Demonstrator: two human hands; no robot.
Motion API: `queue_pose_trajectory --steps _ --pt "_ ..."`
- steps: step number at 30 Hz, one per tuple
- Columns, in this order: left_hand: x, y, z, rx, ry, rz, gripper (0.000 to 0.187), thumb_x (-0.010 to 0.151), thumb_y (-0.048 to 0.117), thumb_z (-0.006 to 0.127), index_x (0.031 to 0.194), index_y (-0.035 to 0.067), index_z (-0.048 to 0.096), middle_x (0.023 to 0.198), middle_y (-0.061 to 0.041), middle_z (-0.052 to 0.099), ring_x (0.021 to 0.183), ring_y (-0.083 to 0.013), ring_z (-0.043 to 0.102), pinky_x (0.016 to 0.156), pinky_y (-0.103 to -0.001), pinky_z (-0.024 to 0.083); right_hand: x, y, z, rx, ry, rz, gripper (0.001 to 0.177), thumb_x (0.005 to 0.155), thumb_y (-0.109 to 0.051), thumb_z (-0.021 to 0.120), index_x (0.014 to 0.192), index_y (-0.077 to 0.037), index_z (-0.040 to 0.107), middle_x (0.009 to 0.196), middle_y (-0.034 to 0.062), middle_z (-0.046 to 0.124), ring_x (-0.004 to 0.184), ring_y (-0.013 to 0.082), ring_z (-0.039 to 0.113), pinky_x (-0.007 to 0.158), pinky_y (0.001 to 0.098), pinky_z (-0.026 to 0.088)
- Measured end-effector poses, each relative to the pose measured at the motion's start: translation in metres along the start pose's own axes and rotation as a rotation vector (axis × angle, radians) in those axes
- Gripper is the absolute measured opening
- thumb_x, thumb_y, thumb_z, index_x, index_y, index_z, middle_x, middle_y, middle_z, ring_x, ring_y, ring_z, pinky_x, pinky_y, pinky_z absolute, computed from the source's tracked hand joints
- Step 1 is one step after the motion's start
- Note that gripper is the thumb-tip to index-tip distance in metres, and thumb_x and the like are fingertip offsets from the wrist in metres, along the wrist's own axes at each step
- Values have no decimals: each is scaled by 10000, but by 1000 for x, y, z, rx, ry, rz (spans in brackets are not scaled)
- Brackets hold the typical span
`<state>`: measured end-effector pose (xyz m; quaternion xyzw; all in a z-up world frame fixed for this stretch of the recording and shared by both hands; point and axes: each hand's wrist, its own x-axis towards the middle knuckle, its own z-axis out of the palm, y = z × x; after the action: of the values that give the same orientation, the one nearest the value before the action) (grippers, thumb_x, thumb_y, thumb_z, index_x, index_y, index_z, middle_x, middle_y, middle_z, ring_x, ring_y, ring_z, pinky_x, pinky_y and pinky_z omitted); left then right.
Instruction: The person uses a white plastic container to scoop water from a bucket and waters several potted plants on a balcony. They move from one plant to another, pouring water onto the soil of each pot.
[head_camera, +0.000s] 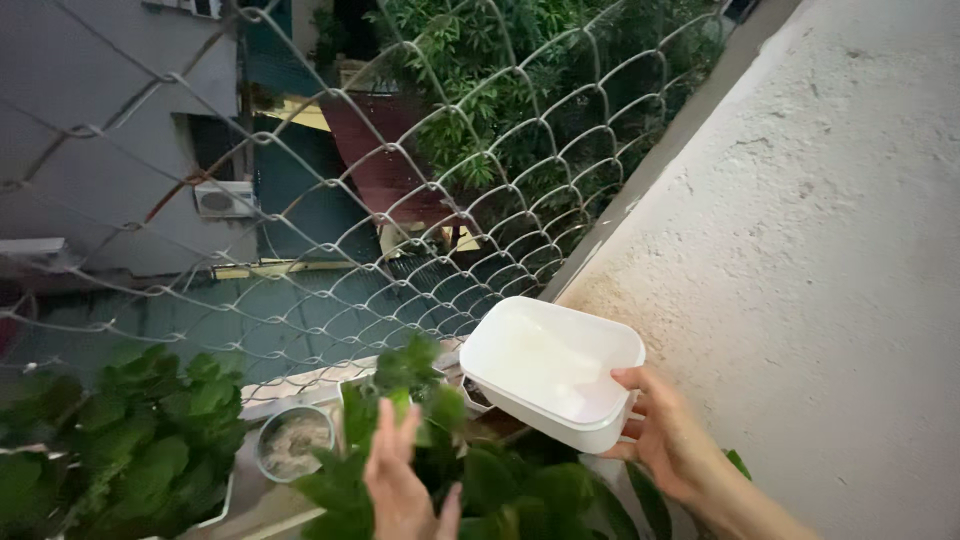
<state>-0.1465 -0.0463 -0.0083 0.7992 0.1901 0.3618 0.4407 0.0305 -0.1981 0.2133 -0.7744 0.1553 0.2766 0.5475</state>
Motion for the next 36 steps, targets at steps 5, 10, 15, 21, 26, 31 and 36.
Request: queue_pose_trajectory --steps 5,10,15,21,26,31,36 --pt "-12 -11 43 -307 -427 -218 532 1025 255 448 1542 136 488 1219 -164 720 1340 -269 589 1235 -488 180 -9 -8 5 21 -48 -17 946 756 -466 624 1476 64 315 1241 328 548 1113 408 648 834 535 591" --pt "-26 25 17 -56 -487 -83 337 893 318 606 1199 284 743 1082 -82 705 1135 -251 700 968 -414 548 -26 -22 22 -42 -40 -78 850 753 -481 644 1447 -48 411 1181 250 594 1026 346 671 762 521 599" --pt "-7 24 -5 -97 -629 -11 368 900 294 564 1210 284 763 1042 -69 663 1127 -244 697 926 -415 568 -32 -25 37 -61 -62 -126 745 757 -424 670 1370 -47 475 1178 217 603 1000 333 672 724 497 587" --pt "4 38 -25 -117 -650 -76 433 851 527 740 1193 266 784 1059 -78 672 1165 -267 672 975 -446 534 -32 -31 39 -24 -54 -157 684 804 -411 656 1354 -35 503 1158 223 590 967 325 659 724 511 588" --pt "10 41 -31 -127 -634 -108 487 815 549 799 1213 270 781 1134 -85 682 1202 -273 656 979 -447 536 -36 -33 37 -87 -36 -199 650 788 -388 641 1371 -126 523 1213 146 634 958 298 665 705 464 541" --pt "15 43 -34 -128 -637 -148 471 818 538 788 1211 279 780 1168 -68 694 1218 -246 654 987 -426 543 -42 -36 36 -73 -48 -182 679 780 -401 644 1388 -124 523 1239 156 635 982 303 666 726 479 575" --pt "24 58 -45 -147 -514 -163 433 803 463 791 1168 231 792 1144 -76 703 1110 -259 694 936 -410 550 -47 -39 35 -56 -16 -136 762 784 -437 647 1443 -106 455 1221 245 613 1004 344 680 756 504 590"
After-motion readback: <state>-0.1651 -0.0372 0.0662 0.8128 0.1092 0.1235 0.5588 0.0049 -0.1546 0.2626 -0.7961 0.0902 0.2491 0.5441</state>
